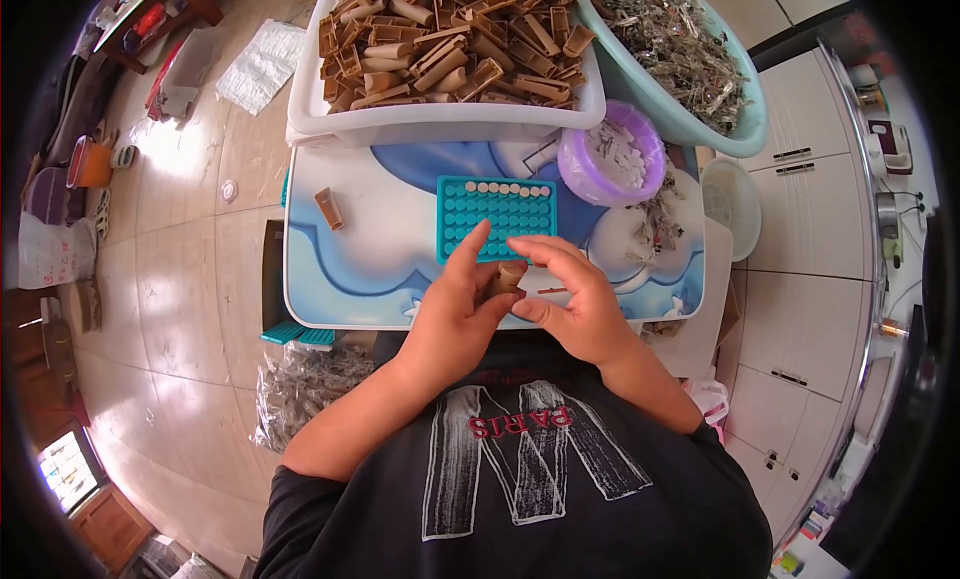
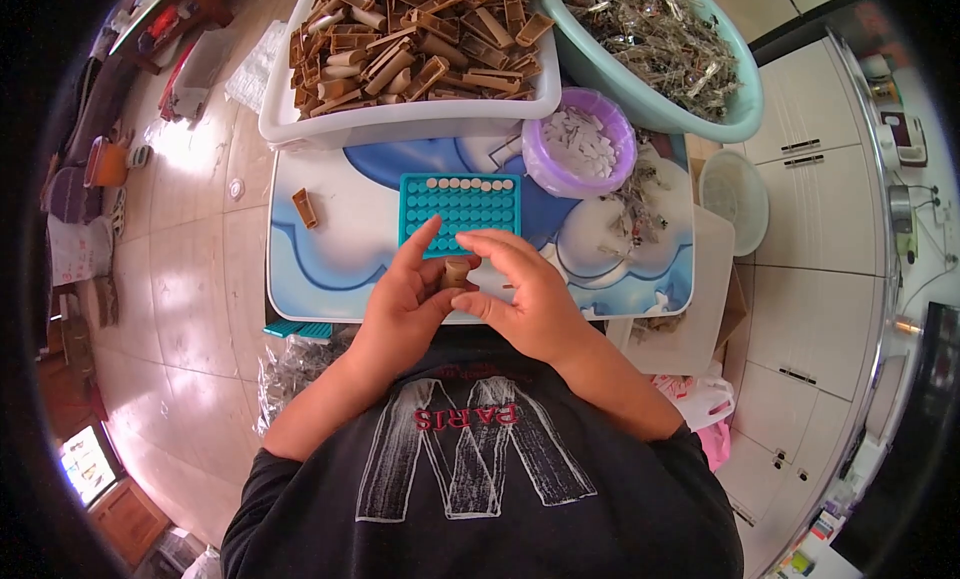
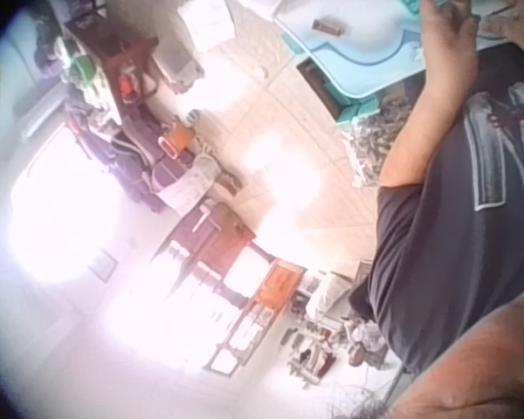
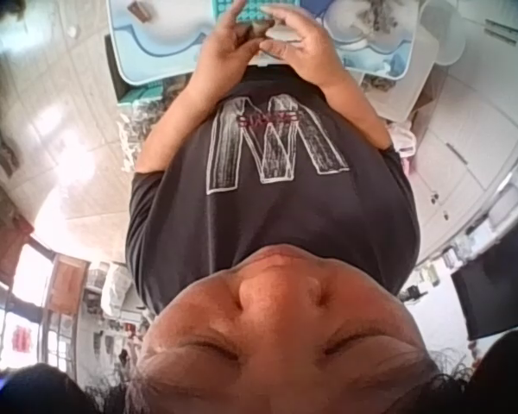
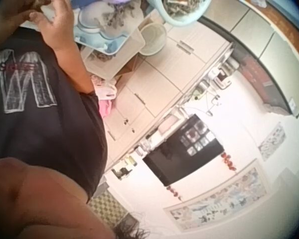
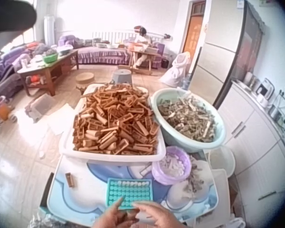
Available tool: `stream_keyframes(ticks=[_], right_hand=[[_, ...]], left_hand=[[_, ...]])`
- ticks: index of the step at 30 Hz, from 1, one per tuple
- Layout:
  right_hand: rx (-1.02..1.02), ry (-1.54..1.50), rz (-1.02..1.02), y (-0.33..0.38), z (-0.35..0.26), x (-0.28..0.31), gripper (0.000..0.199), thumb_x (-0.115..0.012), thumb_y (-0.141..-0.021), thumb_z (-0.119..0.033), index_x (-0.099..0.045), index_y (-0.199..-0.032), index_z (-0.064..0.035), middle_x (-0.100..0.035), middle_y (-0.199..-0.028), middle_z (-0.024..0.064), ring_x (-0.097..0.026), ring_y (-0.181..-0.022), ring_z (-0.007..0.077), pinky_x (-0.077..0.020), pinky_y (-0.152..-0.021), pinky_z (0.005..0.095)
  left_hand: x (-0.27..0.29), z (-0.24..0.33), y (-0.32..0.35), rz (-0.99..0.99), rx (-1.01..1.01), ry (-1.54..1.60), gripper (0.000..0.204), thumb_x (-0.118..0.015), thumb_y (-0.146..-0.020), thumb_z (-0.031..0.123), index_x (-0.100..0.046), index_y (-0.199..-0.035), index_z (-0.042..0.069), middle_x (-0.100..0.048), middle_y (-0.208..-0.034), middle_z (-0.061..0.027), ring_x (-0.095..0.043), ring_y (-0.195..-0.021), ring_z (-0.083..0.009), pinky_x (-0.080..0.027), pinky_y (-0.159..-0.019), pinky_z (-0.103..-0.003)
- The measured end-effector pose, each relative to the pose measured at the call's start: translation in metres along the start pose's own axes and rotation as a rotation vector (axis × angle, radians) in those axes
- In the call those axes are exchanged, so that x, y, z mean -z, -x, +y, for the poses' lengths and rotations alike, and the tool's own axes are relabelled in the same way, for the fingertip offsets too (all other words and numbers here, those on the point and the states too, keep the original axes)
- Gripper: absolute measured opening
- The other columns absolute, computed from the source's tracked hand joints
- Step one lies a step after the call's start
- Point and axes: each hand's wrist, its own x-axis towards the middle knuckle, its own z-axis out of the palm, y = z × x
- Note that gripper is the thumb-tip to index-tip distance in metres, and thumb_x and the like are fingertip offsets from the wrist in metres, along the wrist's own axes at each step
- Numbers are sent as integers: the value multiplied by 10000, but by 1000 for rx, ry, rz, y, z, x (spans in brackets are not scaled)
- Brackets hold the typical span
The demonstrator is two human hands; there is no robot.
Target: The person assembles small plastic components by hand using a lighter and a blue jig to seal the parts together.
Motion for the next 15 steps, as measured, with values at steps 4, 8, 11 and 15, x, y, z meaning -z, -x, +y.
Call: stream_keyframes(ticks=[4,8,11,15], right_hand=[[110,69,-11,0,13,0,369,-693,-778,-141,-572,-1104,-17,-567,-1131,120,-526,-1066,226,-418,-895,323],[90,-234,26,6,26,0,322,-687,-789,-118,-572,-1064,4,-571,-1047,95,-540,-968,189,-426,-849,310],[-1,-503,97,9,25,-1,285,-680,-804,-120,-561,-1034,0,-562,-1003,81,-537,-920,146,-419,-832,278],[-13,-703,151,12,22,-5,272,-668,-818,-88,-557,-1055,-14,-563,-965,25,-517,-874,89,-423,-791,240]], left_hand=[[-3,12,3,-60,-161,-388,683,-567,-835,-27,-170,-1390,6,-612,-1034,-195,-633,-925,-246,-485,-805,-315],[0,13,4,-19,-202,-447,472,-623,-812,9,-401,-1228,3,-641,-939,-166,-650,-868,-255,-497,-747,-312],[0,15,3,-8,-182,-409,318,-662,-792,34,-511,-1070,-2,-651,-899,-145,-655,-819,-244,-502,-717,-304],[-2,16,6,75,-204,-410,237,-682,-777,37,-555,-972,-4,-653,-857,-132,-652,-779,-219,-504,-672,-295]])
